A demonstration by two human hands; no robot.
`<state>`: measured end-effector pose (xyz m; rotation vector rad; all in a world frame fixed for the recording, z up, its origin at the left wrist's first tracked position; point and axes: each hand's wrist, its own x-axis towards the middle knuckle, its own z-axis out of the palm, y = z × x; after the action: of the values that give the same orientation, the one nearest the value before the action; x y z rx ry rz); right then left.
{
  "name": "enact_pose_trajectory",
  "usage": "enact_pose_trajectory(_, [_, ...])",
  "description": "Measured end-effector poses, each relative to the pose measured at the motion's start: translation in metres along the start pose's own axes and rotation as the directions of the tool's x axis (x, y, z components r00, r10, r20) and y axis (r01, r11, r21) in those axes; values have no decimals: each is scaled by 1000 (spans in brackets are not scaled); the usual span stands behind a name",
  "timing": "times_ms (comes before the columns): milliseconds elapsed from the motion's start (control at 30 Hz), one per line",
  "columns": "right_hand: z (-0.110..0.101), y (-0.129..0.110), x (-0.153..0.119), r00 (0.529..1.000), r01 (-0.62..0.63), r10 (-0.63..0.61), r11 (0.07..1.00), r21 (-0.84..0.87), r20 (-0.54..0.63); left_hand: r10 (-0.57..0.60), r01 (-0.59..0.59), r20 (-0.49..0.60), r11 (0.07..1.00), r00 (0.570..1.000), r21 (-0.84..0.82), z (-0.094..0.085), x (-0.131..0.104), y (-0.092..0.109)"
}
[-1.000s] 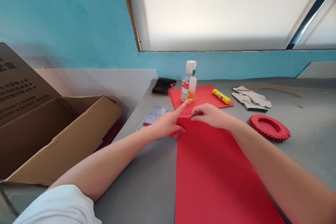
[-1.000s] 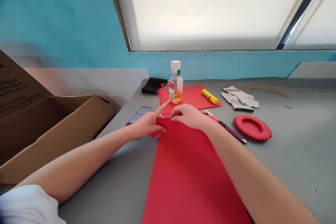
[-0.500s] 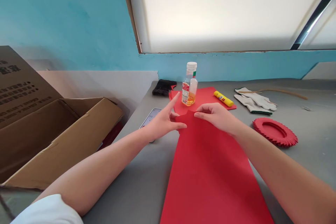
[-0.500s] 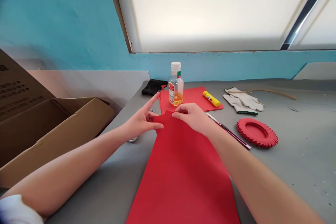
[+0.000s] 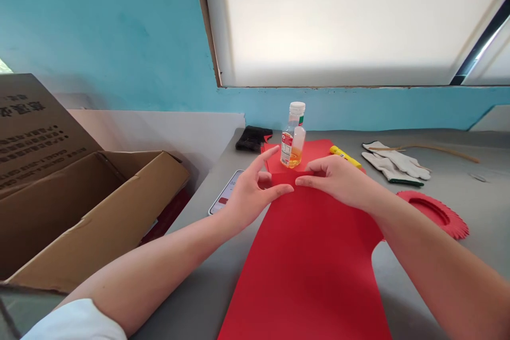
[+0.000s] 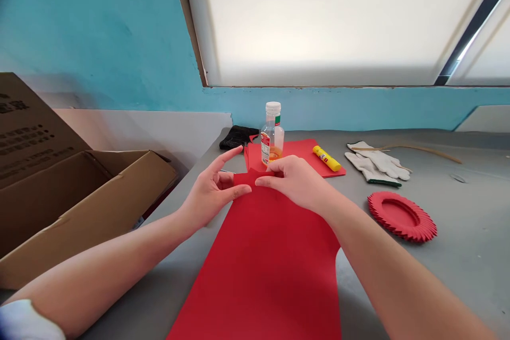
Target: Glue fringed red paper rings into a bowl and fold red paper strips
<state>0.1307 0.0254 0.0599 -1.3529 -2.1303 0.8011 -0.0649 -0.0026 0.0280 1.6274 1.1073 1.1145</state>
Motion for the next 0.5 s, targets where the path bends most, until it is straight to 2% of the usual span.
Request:
enact_pose_trajectory(133, [-3,2,-3,997,-64,57,987,150,51,-34,50,143,993,989,-111,2,-1,1])
enact_pose_trajectory(233, [-7,2,-7,990,-120,95,959,256,108,-83,111,173,981,981,-158,6,-4,1])
enact_pose_trajectory(300, [-9,1,-10,985,-151,116,936,318,126,-107,130,138,978,985,-163,8,-6,1])
enact_pose_trajectory(400, [-11,1,-13,978,-194,149,906,376,145,-120,122,28,988,992,-97,8,-8,1])
enact_pose_trajectory(500, [-10,3,-16,986,-158,129,923,351,106,-113,113,-13,993,993,-46,9,-9,2])
